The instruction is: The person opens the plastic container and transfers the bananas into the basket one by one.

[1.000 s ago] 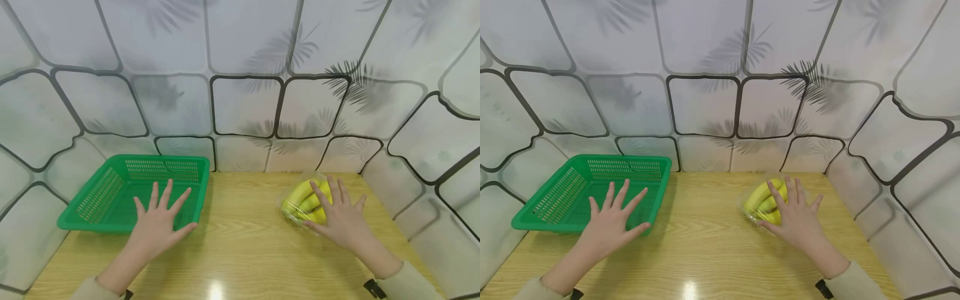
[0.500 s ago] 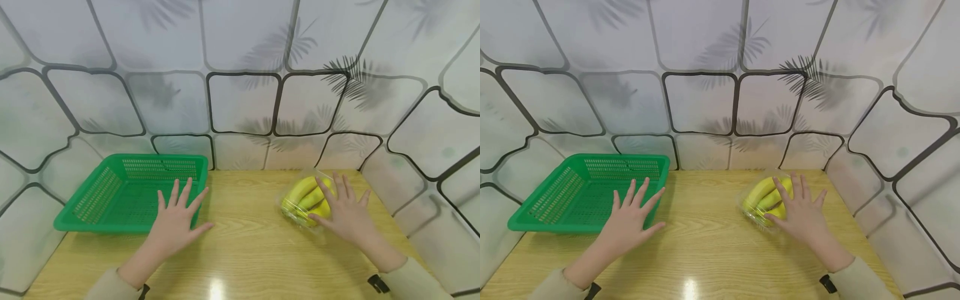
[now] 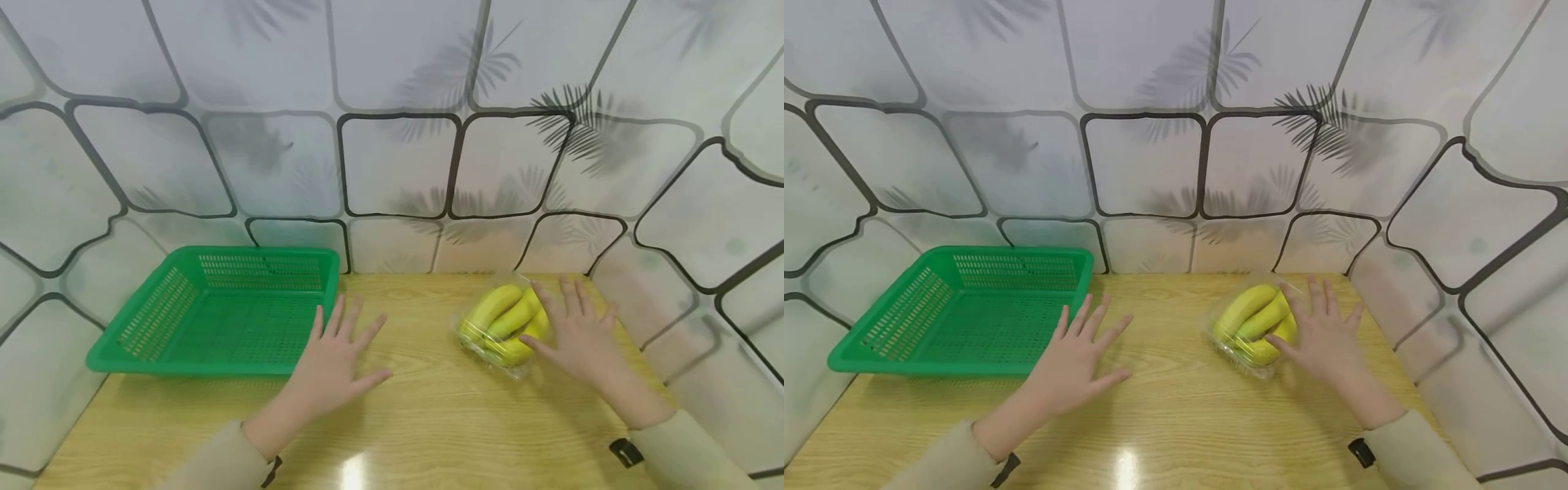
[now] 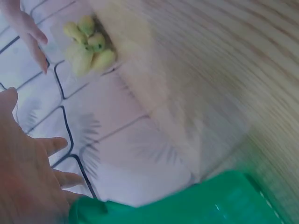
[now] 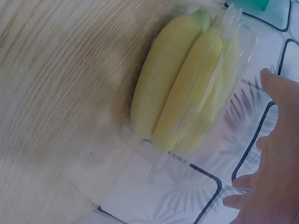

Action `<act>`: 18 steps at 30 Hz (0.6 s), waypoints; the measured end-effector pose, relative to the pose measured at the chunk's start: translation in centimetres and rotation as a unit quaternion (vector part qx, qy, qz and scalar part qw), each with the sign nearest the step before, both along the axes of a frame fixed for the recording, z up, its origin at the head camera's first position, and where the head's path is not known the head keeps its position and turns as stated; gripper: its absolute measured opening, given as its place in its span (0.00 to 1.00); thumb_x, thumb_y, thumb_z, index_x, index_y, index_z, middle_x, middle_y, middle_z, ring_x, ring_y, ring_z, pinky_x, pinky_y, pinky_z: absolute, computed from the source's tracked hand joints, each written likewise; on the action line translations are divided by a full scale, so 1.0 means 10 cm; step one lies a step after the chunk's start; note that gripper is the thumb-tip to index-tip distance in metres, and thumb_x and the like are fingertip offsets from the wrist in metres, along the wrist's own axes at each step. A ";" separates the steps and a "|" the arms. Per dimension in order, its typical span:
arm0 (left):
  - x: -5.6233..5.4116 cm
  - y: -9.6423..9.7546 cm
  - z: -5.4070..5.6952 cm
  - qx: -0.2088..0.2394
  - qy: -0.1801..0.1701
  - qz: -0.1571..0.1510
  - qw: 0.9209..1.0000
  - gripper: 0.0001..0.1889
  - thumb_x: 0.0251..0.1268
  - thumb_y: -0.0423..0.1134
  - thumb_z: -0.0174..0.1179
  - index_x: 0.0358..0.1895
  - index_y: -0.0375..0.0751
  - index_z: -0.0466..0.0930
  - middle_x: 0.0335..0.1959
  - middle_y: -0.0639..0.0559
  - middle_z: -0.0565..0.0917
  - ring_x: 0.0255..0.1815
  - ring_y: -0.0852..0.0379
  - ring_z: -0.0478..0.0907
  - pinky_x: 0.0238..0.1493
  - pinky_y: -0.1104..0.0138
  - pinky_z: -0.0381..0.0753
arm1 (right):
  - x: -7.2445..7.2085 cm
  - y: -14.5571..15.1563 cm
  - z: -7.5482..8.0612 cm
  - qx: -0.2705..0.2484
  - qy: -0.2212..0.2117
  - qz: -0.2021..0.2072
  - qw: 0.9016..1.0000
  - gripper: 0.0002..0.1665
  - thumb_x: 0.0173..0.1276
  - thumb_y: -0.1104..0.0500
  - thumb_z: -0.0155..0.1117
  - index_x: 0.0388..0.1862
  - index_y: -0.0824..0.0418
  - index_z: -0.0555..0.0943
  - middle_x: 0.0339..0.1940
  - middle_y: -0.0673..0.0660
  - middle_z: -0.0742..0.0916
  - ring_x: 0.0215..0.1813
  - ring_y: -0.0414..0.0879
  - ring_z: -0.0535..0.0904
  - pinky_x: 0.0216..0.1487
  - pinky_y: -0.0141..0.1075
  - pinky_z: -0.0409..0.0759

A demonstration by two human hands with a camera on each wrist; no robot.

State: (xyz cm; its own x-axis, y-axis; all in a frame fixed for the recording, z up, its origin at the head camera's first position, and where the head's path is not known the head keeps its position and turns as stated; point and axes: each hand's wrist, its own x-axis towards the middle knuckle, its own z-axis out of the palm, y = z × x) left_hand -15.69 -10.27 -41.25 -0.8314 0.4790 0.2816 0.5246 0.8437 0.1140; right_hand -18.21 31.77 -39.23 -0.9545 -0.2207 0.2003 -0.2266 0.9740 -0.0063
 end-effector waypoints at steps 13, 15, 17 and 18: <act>-0.06 0.35 -0.01 0.006 -0.031 -0.033 0.999 0.43 0.73 0.69 0.56 0.85 0.55 0.60 0.87 0.34 0.53 0.86 0.26 0.49 0.82 0.29 0.50 | -0.12 0.26 -0.04 0.008 -0.003 -0.006 1.000 0.55 0.77 0.32 0.59 0.90 0.50 0.47 0.83 0.81 0.57 0.81 0.81 0.52 0.69 0.89 0.48; -0.08 0.40 -0.01 0.008 -0.036 -0.036 0.999 0.43 0.74 0.70 0.55 0.85 0.55 0.59 0.87 0.34 0.52 0.86 0.26 0.49 0.83 0.30 0.51 | -0.13 0.29 -0.04 0.013 0.000 -0.006 1.000 0.55 0.78 0.32 0.58 0.90 0.50 0.46 0.82 0.81 0.57 0.81 0.81 0.53 0.69 0.88 0.50; -0.09 0.46 -0.04 0.005 -0.043 -0.040 0.998 0.43 0.74 0.71 0.53 0.86 0.56 0.59 0.88 0.35 0.52 0.87 0.28 0.49 0.83 0.31 0.51 | -0.15 0.31 -0.05 0.014 -0.001 -0.007 1.000 0.54 0.78 0.32 0.57 0.90 0.51 0.47 0.82 0.81 0.58 0.80 0.81 0.54 0.70 0.87 0.51; -0.10 0.48 -0.05 0.005 -0.048 -0.042 0.998 0.43 0.75 0.71 0.53 0.85 0.56 0.59 0.88 0.36 0.51 0.87 0.28 0.49 0.83 0.32 0.52 | -0.15 0.32 -0.05 0.014 -0.003 -0.008 1.000 0.54 0.79 0.31 0.56 0.90 0.51 0.47 0.82 0.81 0.58 0.80 0.81 0.54 0.70 0.87 0.51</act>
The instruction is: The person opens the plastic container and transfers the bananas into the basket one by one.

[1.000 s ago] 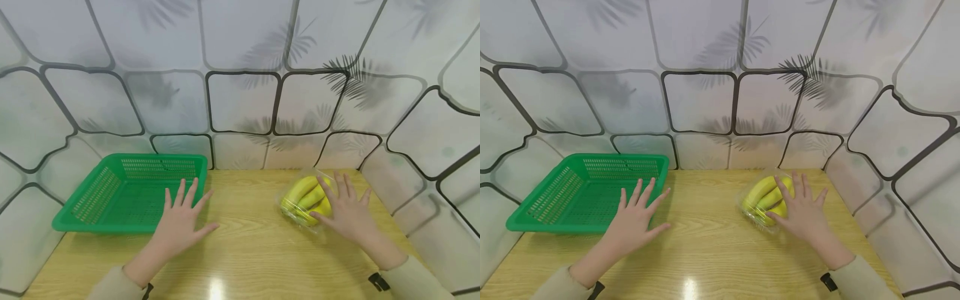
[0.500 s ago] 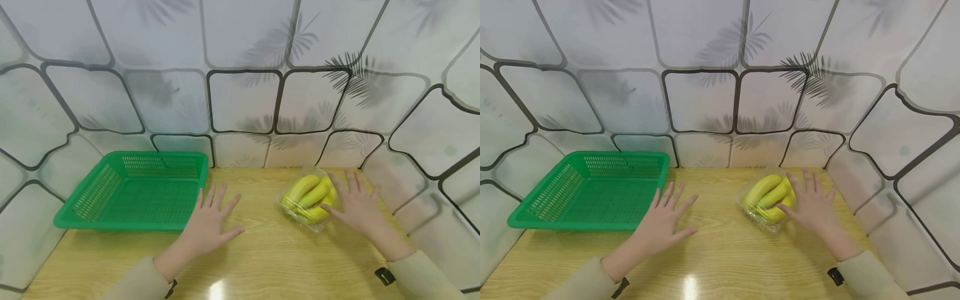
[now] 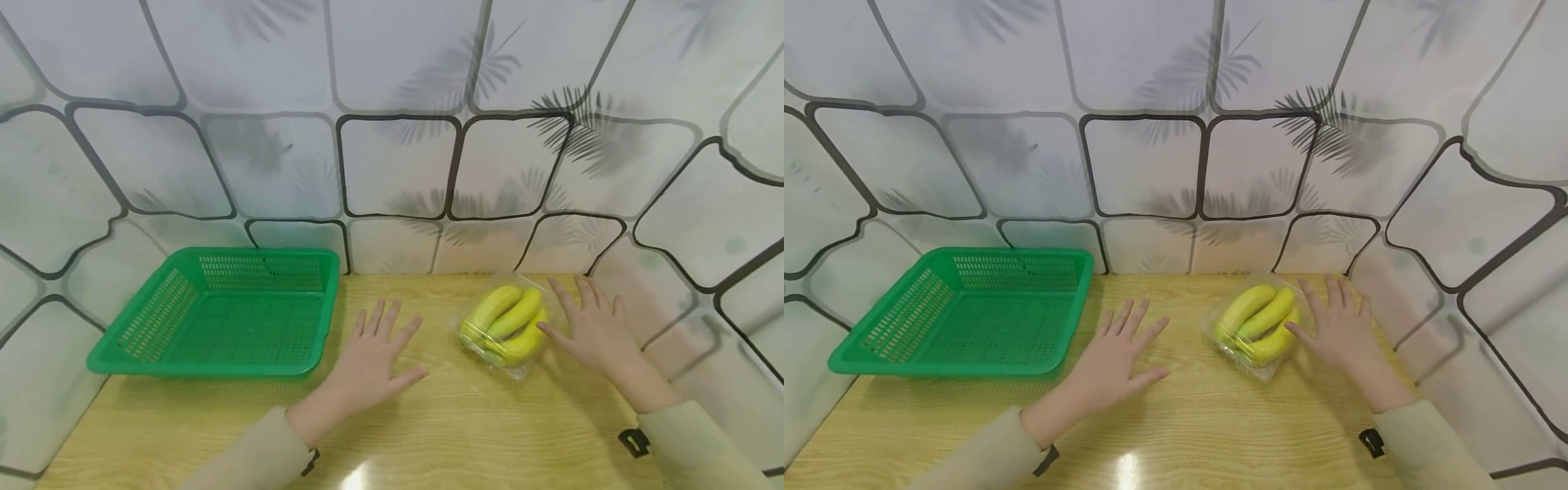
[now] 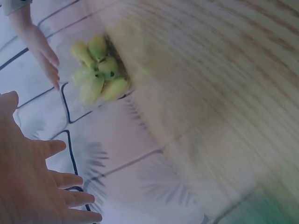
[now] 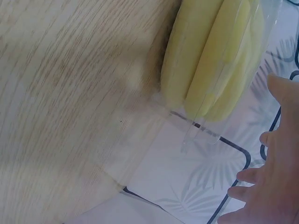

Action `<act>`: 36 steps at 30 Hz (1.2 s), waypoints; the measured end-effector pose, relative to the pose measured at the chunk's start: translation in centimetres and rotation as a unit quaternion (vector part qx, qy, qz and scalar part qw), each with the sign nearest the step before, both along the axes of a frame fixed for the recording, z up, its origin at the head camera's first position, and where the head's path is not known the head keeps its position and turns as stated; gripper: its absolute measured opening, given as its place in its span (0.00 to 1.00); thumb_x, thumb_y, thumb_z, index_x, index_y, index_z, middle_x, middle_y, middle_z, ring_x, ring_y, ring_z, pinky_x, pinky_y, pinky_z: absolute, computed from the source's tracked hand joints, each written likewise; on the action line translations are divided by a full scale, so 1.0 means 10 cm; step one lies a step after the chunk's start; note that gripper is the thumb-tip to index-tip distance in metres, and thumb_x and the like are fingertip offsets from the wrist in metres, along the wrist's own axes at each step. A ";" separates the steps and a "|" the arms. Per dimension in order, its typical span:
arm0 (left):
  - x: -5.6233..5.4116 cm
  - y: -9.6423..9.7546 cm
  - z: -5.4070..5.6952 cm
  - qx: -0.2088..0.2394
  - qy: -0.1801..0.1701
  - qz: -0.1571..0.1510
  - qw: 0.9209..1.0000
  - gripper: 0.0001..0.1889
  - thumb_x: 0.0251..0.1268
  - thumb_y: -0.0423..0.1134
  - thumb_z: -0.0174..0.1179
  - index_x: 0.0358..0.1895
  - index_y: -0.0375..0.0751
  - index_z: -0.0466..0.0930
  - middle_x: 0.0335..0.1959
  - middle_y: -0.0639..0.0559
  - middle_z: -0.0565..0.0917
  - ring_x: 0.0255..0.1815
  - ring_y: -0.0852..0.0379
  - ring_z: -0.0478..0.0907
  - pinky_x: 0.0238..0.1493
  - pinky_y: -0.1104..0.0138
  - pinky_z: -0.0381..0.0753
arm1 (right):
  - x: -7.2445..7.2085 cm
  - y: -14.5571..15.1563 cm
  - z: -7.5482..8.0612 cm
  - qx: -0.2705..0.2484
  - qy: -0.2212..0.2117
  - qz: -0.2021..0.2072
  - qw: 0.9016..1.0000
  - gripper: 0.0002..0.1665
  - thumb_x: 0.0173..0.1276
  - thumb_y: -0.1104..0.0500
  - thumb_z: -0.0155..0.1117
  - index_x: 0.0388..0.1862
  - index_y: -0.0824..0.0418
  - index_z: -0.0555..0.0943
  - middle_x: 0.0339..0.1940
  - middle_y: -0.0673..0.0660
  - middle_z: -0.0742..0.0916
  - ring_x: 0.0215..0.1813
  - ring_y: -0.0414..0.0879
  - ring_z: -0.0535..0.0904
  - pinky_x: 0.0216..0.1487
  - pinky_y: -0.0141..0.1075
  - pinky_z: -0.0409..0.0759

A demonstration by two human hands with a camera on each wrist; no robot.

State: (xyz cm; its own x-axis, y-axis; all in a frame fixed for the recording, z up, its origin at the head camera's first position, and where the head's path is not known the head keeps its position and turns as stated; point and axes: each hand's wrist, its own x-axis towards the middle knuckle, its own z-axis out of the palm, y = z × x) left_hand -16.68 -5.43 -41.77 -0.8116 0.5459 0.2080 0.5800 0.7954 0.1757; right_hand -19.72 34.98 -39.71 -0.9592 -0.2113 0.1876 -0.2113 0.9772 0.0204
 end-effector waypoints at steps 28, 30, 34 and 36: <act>-0.22 0.65 -0.31 -0.042 0.017 -0.041 0.998 0.42 0.78 0.73 0.45 0.87 0.56 0.55 0.87 0.37 0.55 0.87 0.35 0.53 0.86 0.40 0.57 | -0.23 0.17 -0.06 -0.031 -0.029 0.007 0.999 0.49 0.84 0.34 0.48 0.88 0.62 0.51 0.80 0.85 0.59 0.77 0.83 0.59 0.77 0.76 0.57; -0.23 0.68 -0.32 -0.042 0.016 -0.043 0.998 0.42 0.79 0.72 0.44 0.87 0.56 0.55 0.87 0.37 0.55 0.87 0.35 0.53 0.86 0.40 0.56 | -0.25 0.17 -0.07 -0.033 -0.029 0.008 0.999 0.49 0.84 0.34 0.48 0.88 0.61 0.51 0.80 0.85 0.59 0.76 0.83 0.59 0.77 0.76 0.57; -0.23 0.73 -0.33 -0.042 0.017 -0.049 0.998 0.41 0.80 0.72 0.43 0.87 0.56 0.55 0.87 0.37 0.55 0.88 0.36 0.53 0.86 0.40 0.56 | -0.28 0.18 -0.10 -0.038 -0.024 0.012 0.999 0.48 0.84 0.35 0.50 0.88 0.62 0.53 0.80 0.84 0.60 0.76 0.83 0.59 0.77 0.76 0.58; -0.24 0.76 -0.33 -0.043 0.018 -0.050 0.998 0.41 0.80 0.71 0.42 0.87 0.55 0.55 0.88 0.37 0.53 0.88 0.36 0.52 0.86 0.41 0.56 | -0.30 0.18 -0.12 -0.040 -0.019 0.015 0.999 0.47 0.84 0.35 0.50 0.87 0.63 0.55 0.79 0.84 0.61 0.76 0.83 0.60 0.77 0.76 0.58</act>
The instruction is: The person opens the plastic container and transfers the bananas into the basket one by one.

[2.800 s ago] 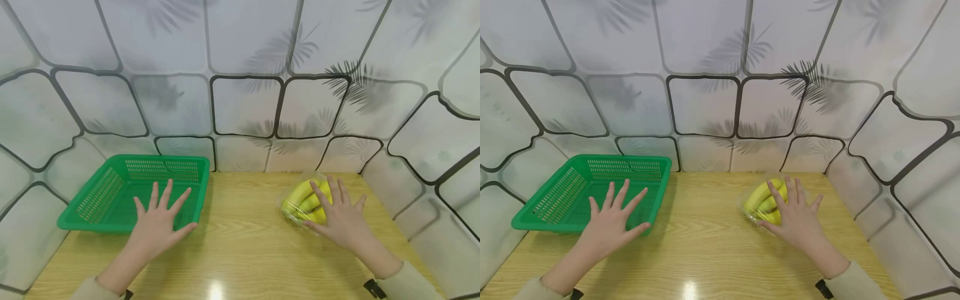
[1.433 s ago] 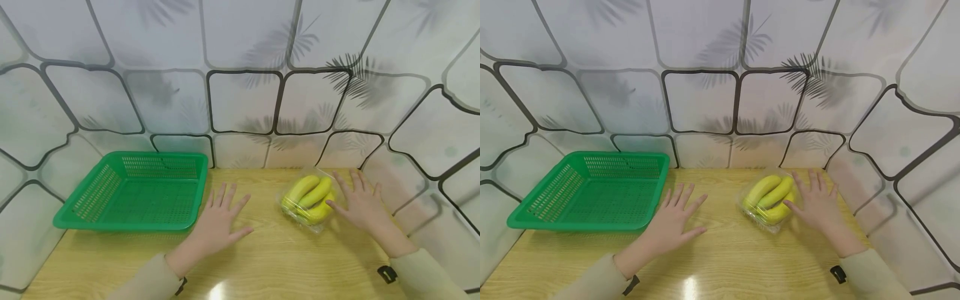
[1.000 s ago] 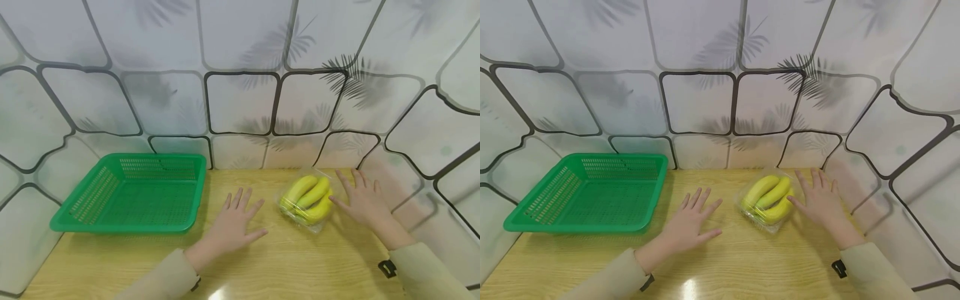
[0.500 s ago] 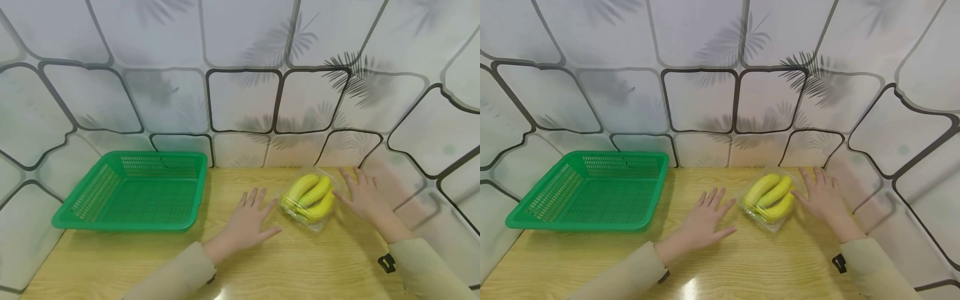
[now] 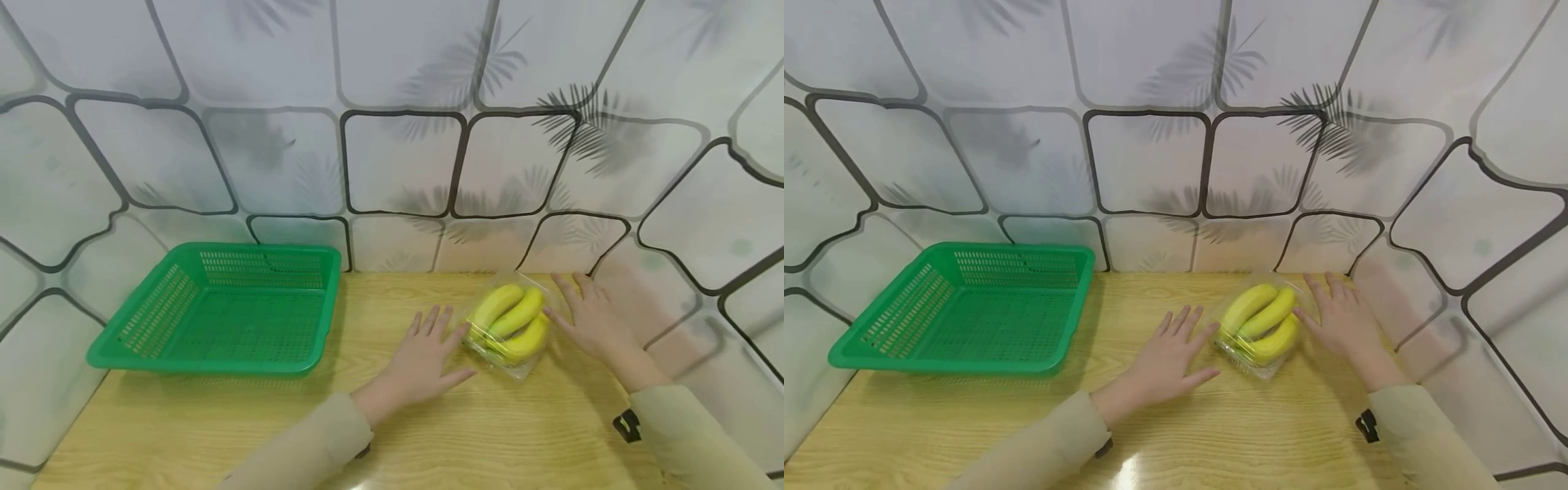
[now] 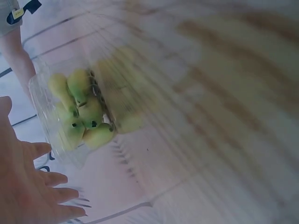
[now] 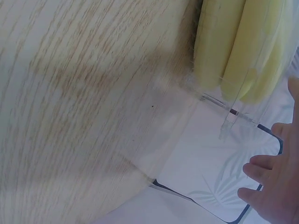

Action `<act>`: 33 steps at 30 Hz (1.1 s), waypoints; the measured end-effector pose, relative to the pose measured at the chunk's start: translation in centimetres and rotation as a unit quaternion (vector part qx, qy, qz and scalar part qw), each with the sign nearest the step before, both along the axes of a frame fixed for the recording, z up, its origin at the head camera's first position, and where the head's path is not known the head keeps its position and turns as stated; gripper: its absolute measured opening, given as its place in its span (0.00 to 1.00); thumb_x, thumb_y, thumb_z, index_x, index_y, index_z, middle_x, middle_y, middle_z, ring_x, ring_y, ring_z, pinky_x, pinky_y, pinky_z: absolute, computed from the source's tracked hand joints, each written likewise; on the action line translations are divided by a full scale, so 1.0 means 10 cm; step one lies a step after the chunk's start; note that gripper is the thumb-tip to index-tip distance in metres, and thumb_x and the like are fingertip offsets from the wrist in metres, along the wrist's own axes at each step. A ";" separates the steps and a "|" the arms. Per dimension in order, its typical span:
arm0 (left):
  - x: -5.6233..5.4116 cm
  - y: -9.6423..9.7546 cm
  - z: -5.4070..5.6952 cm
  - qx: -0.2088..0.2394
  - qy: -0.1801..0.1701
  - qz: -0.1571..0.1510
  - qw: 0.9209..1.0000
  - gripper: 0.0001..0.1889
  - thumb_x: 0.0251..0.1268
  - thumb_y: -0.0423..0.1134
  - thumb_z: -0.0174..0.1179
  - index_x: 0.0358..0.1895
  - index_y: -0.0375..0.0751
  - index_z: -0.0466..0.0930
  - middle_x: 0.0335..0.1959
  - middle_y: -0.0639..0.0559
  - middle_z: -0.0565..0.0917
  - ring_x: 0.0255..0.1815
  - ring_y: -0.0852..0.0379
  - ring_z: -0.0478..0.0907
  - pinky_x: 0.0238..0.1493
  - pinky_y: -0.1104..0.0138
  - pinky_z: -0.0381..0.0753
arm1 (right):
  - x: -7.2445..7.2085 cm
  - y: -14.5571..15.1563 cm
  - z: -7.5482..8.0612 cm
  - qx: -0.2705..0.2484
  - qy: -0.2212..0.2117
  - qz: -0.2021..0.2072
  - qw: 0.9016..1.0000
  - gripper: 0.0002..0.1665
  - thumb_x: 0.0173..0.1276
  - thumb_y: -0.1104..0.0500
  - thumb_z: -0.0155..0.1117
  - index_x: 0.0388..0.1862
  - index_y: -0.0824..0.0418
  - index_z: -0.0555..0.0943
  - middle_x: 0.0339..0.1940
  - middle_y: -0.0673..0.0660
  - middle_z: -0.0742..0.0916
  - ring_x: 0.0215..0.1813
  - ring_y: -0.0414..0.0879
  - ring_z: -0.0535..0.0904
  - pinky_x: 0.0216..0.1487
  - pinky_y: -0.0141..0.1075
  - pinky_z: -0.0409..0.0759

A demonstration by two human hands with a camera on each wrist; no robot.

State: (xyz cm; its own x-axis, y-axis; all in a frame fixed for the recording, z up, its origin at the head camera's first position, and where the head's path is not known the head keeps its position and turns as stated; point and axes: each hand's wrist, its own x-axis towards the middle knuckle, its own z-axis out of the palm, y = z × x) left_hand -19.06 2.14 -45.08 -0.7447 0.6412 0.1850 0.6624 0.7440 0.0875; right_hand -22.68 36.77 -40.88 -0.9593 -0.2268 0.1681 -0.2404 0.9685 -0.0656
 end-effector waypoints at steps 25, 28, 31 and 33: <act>-0.01 0.16 0.00 -0.036 0.033 -0.011 0.999 0.44 0.81 0.71 0.40 0.87 0.46 0.52 0.89 0.42 0.51 0.88 0.41 0.54 0.87 0.48 0.58 | -0.09 -0.07 -0.16 0.008 0.021 0.045 0.999 0.37 0.86 0.43 0.52 0.83 0.61 0.62 0.77 0.82 0.69 0.68 0.84 0.72 0.67 0.75 0.72; -0.01 0.14 0.01 -0.041 0.040 -0.013 0.998 0.43 0.82 0.71 0.40 0.87 0.46 0.52 0.89 0.42 0.51 0.88 0.43 0.54 0.87 0.48 0.58 | -0.09 -0.08 -0.17 0.007 0.025 0.050 0.998 0.37 0.86 0.44 0.52 0.83 0.62 0.63 0.77 0.82 0.69 0.68 0.84 0.73 0.68 0.75 0.72; -0.02 0.13 0.01 -0.039 0.038 -0.015 0.998 0.43 0.82 0.70 0.40 0.87 0.46 0.52 0.89 0.42 0.51 0.89 0.45 0.54 0.88 0.49 0.56 | -0.09 -0.08 -0.18 0.010 0.029 0.055 0.998 0.36 0.86 0.45 0.51 0.83 0.62 0.63 0.76 0.82 0.69 0.68 0.83 0.73 0.68 0.74 0.72; -0.03 0.12 0.01 -0.037 0.034 -0.015 0.999 0.43 0.82 0.70 0.42 0.87 0.46 0.52 0.89 0.42 0.51 0.89 0.45 0.53 0.88 0.50 0.54 | -0.09 -0.09 -0.18 0.012 0.029 0.058 0.998 0.36 0.86 0.45 0.51 0.83 0.62 0.63 0.76 0.81 0.70 0.68 0.83 0.73 0.69 0.74 0.72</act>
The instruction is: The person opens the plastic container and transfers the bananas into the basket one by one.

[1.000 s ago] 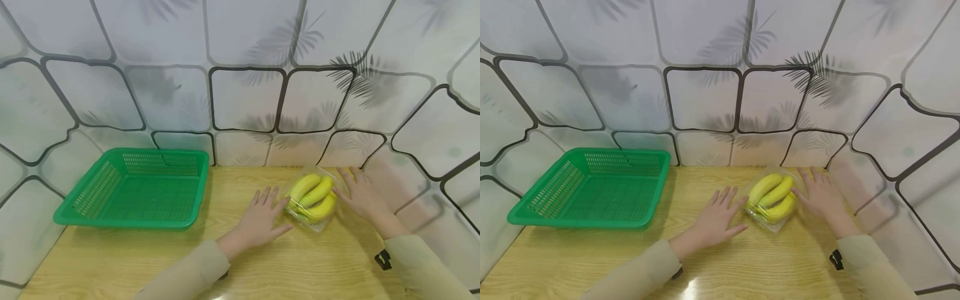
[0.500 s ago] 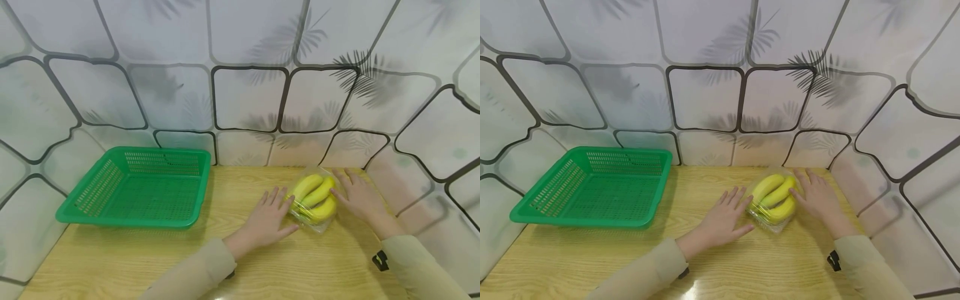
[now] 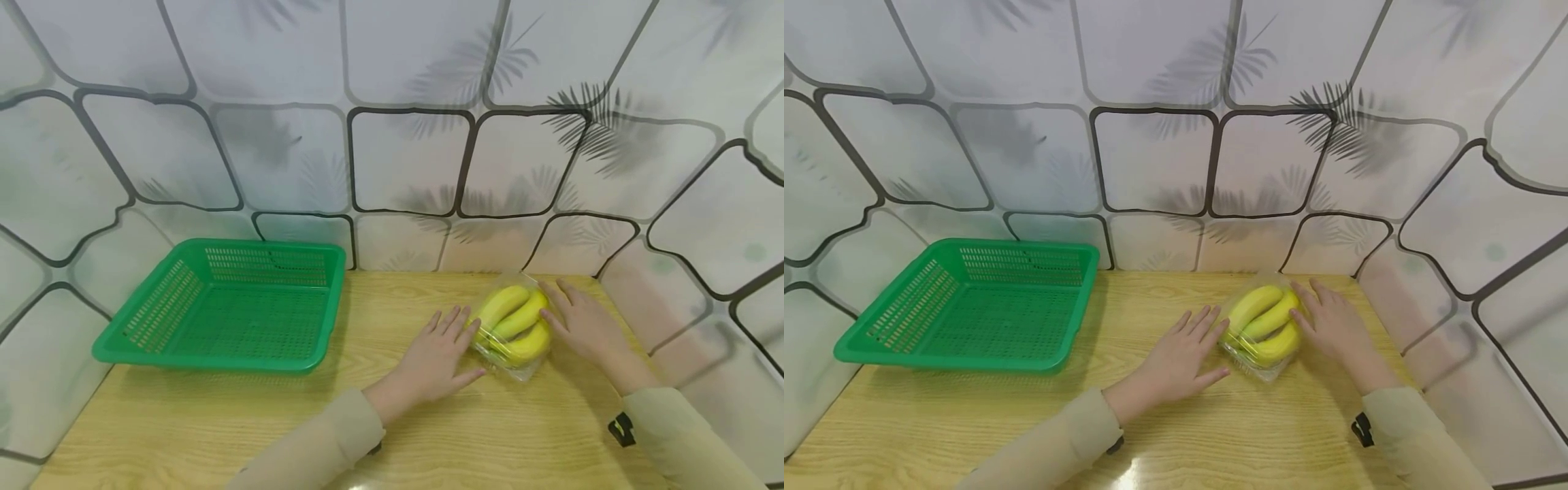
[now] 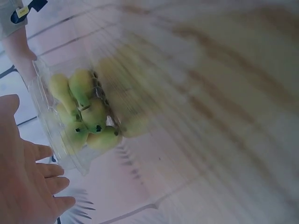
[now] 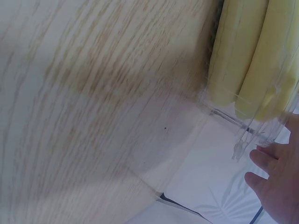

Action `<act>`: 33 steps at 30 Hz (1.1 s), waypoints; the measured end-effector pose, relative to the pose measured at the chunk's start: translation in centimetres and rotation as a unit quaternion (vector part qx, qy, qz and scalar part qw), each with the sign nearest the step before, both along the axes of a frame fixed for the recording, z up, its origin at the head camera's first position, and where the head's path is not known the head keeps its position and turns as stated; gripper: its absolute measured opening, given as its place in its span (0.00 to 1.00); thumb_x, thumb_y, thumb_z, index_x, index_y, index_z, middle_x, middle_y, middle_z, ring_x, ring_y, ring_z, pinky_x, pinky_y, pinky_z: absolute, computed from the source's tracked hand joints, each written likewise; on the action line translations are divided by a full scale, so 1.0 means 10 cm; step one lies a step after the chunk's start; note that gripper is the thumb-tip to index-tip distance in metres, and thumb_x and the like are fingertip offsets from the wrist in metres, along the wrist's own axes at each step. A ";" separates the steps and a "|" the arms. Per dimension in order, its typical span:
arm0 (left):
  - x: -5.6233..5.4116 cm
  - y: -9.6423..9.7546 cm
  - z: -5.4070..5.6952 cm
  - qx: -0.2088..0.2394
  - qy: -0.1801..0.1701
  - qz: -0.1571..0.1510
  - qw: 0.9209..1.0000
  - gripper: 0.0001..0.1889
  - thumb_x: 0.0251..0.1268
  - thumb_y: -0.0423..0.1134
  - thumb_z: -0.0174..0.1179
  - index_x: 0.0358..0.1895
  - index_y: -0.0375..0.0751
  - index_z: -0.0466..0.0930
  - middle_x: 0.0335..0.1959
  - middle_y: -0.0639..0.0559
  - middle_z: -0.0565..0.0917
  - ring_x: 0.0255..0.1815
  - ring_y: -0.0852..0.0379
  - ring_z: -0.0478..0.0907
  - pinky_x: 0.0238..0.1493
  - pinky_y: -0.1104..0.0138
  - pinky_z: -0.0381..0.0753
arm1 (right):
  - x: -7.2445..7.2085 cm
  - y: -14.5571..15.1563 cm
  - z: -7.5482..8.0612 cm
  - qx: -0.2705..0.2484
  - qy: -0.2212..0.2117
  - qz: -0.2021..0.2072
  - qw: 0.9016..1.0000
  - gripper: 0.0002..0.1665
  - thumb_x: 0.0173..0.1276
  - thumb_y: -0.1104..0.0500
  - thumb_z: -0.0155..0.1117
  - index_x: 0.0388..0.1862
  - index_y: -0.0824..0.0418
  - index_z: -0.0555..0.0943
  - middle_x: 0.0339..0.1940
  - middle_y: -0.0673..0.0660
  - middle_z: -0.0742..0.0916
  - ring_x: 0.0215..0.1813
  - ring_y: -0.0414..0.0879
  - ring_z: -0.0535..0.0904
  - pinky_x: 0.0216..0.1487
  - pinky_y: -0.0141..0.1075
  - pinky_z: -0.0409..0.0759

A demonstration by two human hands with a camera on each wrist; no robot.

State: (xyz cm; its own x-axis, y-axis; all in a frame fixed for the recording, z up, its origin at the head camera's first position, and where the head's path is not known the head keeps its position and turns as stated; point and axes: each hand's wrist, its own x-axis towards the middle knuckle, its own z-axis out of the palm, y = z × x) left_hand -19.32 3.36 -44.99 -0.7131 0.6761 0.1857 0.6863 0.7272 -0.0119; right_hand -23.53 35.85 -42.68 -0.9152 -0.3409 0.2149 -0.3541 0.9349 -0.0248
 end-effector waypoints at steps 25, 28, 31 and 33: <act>-0.03 -0.13 0.04 -0.040 0.000 0.037 0.999 0.49 0.80 0.74 0.36 0.87 0.38 0.49 0.88 0.39 0.52 0.89 0.45 0.50 0.89 0.52 0.51 | 0.18 -0.26 0.05 -0.007 -0.021 0.047 0.999 0.40 0.85 0.46 0.55 0.81 0.73 0.63 0.79 0.78 0.69 0.73 0.79 0.71 0.75 0.69 0.70; -0.04 -0.17 0.05 -0.032 -0.005 0.042 0.999 0.49 0.80 0.73 0.37 0.86 0.37 0.50 0.88 0.38 0.52 0.89 0.44 0.50 0.89 0.51 0.52 | 0.19 -0.27 0.02 -0.009 -0.014 0.058 0.998 0.41 0.85 0.44 0.55 0.81 0.73 0.63 0.79 0.79 0.69 0.72 0.79 0.71 0.74 0.69 0.71; -0.06 -0.20 0.05 -0.024 -0.009 0.046 0.999 0.48 0.81 0.73 0.37 0.86 0.36 0.51 0.88 0.37 0.53 0.89 0.43 0.50 0.89 0.50 0.53 | 0.22 -0.29 0.00 -0.011 -0.016 0.063 0.998 0.43 0.85 0.43 0.55 0.82 0.72 0.61 0.80 0.79 0.68 0.73 0.79 0.71 0.74 0.69 0.70; -0.06 -0.22 0.05 -0.021 -0.011 0.050 0.998 0.49 0.81 0.73 0.37 0.86 0.35 0.52 0.87 0.37 0.53 0.89 0.43 0.50 0.89 0.50 0.54 | 0.24 -0.31 0.00 -0.013 -0.023 0.064 0.998 0.44 0.85 0.42 0.55 0.84 0.71 0.59 0.81 0.78 0.67 0.74 0.78 0.70 0.75 0.70 0.69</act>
State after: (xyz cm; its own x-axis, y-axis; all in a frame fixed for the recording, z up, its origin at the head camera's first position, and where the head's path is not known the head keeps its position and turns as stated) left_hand -19.94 1.19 -44.47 -0.7806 0.6085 0.1429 0.6111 0.7910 -0.0301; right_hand -21.14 32.80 -42.71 -0.8742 -0.4497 0.1832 -0.4675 0.8814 -0.0673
